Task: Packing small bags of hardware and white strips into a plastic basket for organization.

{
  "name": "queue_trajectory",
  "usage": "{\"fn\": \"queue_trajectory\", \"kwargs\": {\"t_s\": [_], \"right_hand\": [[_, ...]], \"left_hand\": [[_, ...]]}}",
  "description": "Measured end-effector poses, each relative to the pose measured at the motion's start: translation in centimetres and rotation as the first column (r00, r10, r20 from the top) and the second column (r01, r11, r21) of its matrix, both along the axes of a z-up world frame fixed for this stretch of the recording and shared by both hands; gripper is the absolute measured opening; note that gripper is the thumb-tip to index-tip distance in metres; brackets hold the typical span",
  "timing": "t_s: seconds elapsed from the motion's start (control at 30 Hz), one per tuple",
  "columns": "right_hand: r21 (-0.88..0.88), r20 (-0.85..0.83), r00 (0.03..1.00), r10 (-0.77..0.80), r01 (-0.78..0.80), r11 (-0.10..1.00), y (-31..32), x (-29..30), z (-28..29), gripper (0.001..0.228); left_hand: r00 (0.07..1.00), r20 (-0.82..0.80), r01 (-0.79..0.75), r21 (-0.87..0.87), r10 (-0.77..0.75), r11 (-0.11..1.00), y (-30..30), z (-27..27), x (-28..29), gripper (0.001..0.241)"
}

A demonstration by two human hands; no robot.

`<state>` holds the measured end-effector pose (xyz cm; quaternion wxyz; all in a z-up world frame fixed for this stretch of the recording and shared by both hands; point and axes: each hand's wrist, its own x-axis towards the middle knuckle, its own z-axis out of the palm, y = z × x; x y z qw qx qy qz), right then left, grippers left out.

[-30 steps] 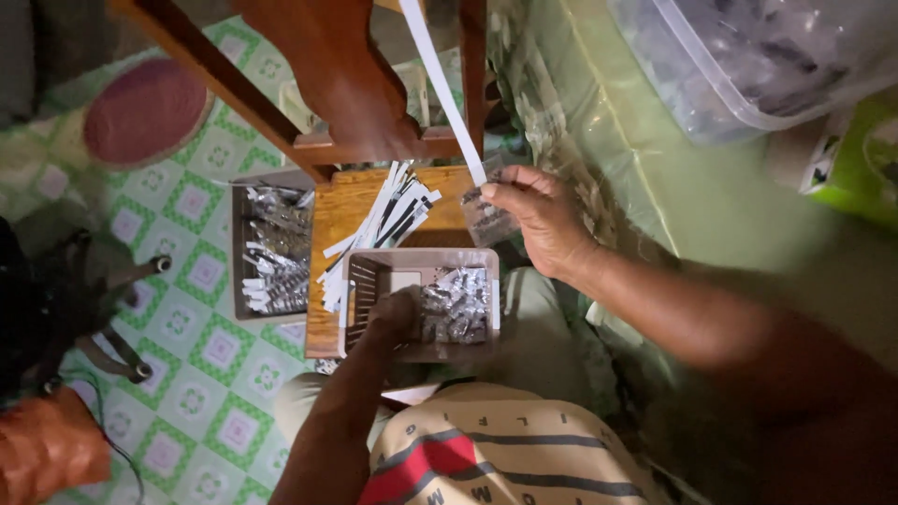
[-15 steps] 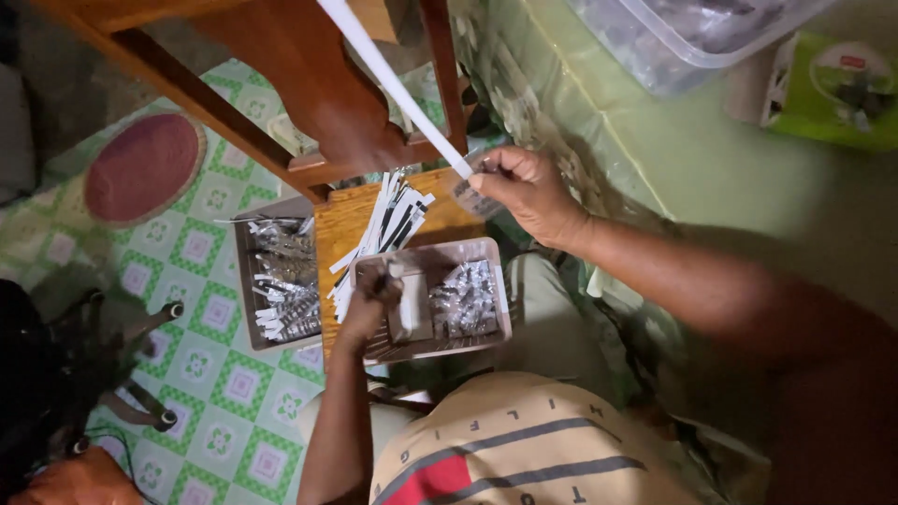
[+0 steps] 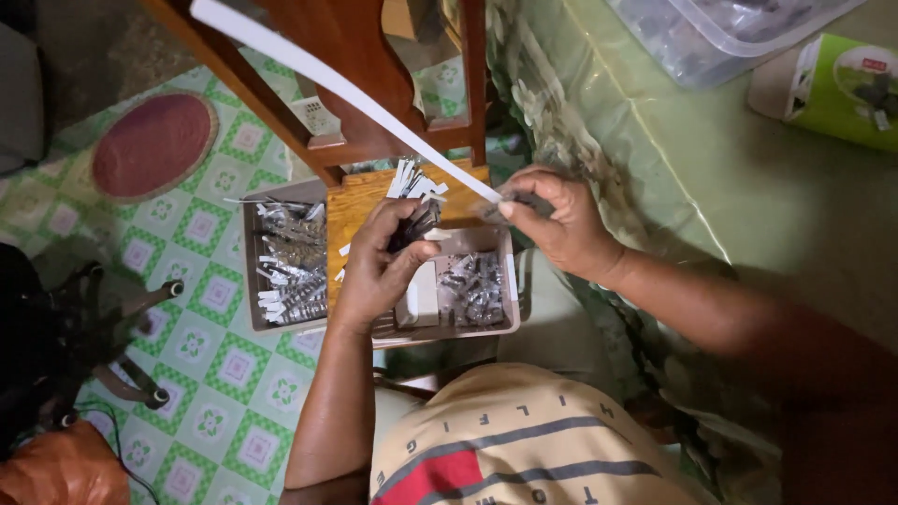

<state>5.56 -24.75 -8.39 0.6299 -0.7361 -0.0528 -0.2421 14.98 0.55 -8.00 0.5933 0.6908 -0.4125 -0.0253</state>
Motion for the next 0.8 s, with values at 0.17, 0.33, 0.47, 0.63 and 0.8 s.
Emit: {"fn": "queue_trajectory", "kwargs": {"t_s": [0.17,0.33,0.47,0.63,0.8], "right_hand": [[-0.113,0.144,0.988,0.054,-0.038,0.993,0.7,0.0,1.3,0.01],[-0.201,0.194,0.98,0.043,-0.004,0.98,0.3,0.5,0.1,0.012],[-0.287,0.236,0.969,0.074,-0.003,0.958,0.1,0.7,0.4,0.009],[-0.305,0.274,0.959,0.072,0.015,0.952,0.7,0.6,1.0,0.008],[-0.339,0.3,0.952,0.063,0.045,0.94,0.7,0.8,0.6,0.009]], "left_hand": [[0.995,0.04,-0.091,0.013,0.091,0.996,-0.9,1.0,-0.7,0.043],[0.985,0.101,-0.145,0.062,0.138,0.988,-1.4,2.7,-1.4,0.044],[0.973,0.172,-0.162,0.047,0.152,0.986,-2.5,5.0,-2.2,0.042],[0.97,0.197,-0.154,0.044,0.143,0.987,-3.4,4.2,-2.0,0.042],[0.967,0.206,-0.162,0.05,0.148,0.986,-3.9,4.8,-2.3,0.04]]}}
